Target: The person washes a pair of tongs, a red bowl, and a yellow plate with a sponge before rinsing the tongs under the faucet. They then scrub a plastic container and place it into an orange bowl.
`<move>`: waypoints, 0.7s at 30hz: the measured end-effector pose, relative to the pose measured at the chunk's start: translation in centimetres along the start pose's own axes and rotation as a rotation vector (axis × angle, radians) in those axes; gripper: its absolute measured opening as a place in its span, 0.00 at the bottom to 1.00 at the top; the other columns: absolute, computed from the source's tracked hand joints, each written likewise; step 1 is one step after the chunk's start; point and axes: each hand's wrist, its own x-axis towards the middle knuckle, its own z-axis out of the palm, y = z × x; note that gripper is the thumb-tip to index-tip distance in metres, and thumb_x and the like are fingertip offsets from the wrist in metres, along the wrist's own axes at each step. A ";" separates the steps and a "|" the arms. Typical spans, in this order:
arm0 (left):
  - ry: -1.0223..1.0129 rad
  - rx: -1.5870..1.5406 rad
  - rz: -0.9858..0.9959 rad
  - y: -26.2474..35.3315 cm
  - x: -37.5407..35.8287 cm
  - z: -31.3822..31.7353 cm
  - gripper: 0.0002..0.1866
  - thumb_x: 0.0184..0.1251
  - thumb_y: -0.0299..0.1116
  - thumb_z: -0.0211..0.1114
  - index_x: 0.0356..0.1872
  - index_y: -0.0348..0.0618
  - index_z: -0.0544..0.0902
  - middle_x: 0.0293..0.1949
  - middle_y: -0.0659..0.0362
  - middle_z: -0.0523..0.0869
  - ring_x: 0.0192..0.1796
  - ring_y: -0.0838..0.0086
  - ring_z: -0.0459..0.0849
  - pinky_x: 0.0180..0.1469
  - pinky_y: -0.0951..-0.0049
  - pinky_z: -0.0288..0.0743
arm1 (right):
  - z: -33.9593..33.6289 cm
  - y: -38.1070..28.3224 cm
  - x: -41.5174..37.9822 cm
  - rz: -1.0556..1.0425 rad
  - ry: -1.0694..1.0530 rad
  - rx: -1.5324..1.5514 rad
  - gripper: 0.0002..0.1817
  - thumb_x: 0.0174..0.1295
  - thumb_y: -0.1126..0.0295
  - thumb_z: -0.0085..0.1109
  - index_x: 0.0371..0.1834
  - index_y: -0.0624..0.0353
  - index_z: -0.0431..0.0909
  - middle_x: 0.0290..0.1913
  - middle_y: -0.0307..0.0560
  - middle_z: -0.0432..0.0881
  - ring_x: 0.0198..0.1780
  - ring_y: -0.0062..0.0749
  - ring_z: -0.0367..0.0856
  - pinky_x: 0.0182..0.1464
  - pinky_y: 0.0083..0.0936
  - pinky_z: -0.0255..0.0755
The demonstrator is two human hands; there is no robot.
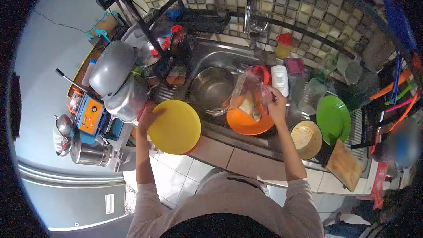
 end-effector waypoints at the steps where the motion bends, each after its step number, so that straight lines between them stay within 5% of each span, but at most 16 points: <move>1: -0.008 0.048 0.033 -0.2 -0.4 -0.2 0.12 0.55 0.34 0.64 0.36 0.35 0.81 0.28 0.59 0.83 0.29 0.78 0.80 0.30 0.75 0.72 | 0.0 0.5 -0.3 0.073 -0.017 0.023 0.13 0.54 0.72 0.57 0.44 0.61 0.77 0.38 0.46 0.80 0.38 0.26 0.76 0.43 0.21 0.68; 4: 0.116 0.311 0.274 -0.7 -0.7 0.3 0.12 0.53 0.32 0.64 0.38 0.38 0.81 0.28 0.55 0.84 0.28 0.73 0.81 0.31 0.73 0.73 | 0.2 1.4 -0.9 0.086 -0.043 0.017 0.13 0.55 0.72 0.56 0.44 0.60 0.76 0.36 0.45 0.80 0.37 0.25 0.76 0.41 0.21 0.68; 9: 0.226 0.491 0.381 -0.3 -0.7 1.4 0.12 0.51 0.28 0.63 0.38 0.39 0.81 0.28 0.51 0.83 0.29 0.63 0.82 0.32 0.70 0.73 | -0.8 1.8 -1.2 -0.043 -0.038 -0.075 0.12 0.56 0.70 0.56 0.43 0.61 0.75 0.29 0.42 0.78 0.28 0.23 0.74 0.33 0.21 0.68; 12: 0.264 0.489 0.387 1.1 -1.1 2.1 0.11 0.51 0.27 0.62 0.37 0.40 0.80 0.29 0.51 0.83 0.30 0.59 0.82 0.33 0.68 0.73 | -2.0 0.6 -1.4 0.224 -0.248 0.130 0.12 0.56 0.68 0.56 0.41 0.62 0.74 0.24 0.39 0.76 0.21 0.22 0.71 0.26 0.21 0.67; 14: 0.262 0.481 0.360 1.4 -0.8 2.6 0.10 0.51 0.27 0.62 0.37 0.40 0.80 0.29 0.52 0.83 0.31 0.58 0.81 0.34 0.67 0.73 | -2.8 -1.1 -1.7 0.206 -0.412 -0.187 0.11 0.55 0.65 0.58 0.36 0.60 0.76 0.21 0.38 0.76 0.16 0.20 0.69 0.22 0.22 0.65; 16: 0.376 0.659 0.574 1.5 0.0 2.9 0.10 0.51 0.27 0.62 0.37 0.41 0.80 0.33 0.51 0.83 0.35 0.58 0.81 0.36 0.66 0.74 | -3.7 -3.0 -1.7 0.222 -0.455 -0.364 0.13 0.53 0.61 0.60 0.34 0.58 0.77 0.23 0.42 0.78 0.19 0.25 0.74 0.25 0.24 0.67; 19: 0.325 0.519 0.587 5.6 2.2 5.9 0.09 0.53 0.28 0.62 0.36 0.41 0.80 0.37 0.51 0.81 0.37 0.58 0.81 0.37 0.67 0.74 | -4.1 -3.1 -1.9 0.091 -0.519 -0.517 0.15 0.49 0.56 0.61 0.33 0.54 0.79 0.27 0.45 0.80 0.25 0.31 0.79 0.30 0.28 0.69; 21: 0.084 0.286 0.797 7.1 6.0 9.9 0.09 0.53 0.28 0.62 0.36 0.40 0.79 0.35 0.51 0.81 0.36 0.58 0.81 0.39 0.67 0.75 | -3.6 -3.5 -0.6 0.190 -0.675 -0.606 0.17 0.48 0.53 0.60 0.35 0.51 0.79 0.30 0.46 0.81 0.33 0.38 0.80 0.35 0.32 0.71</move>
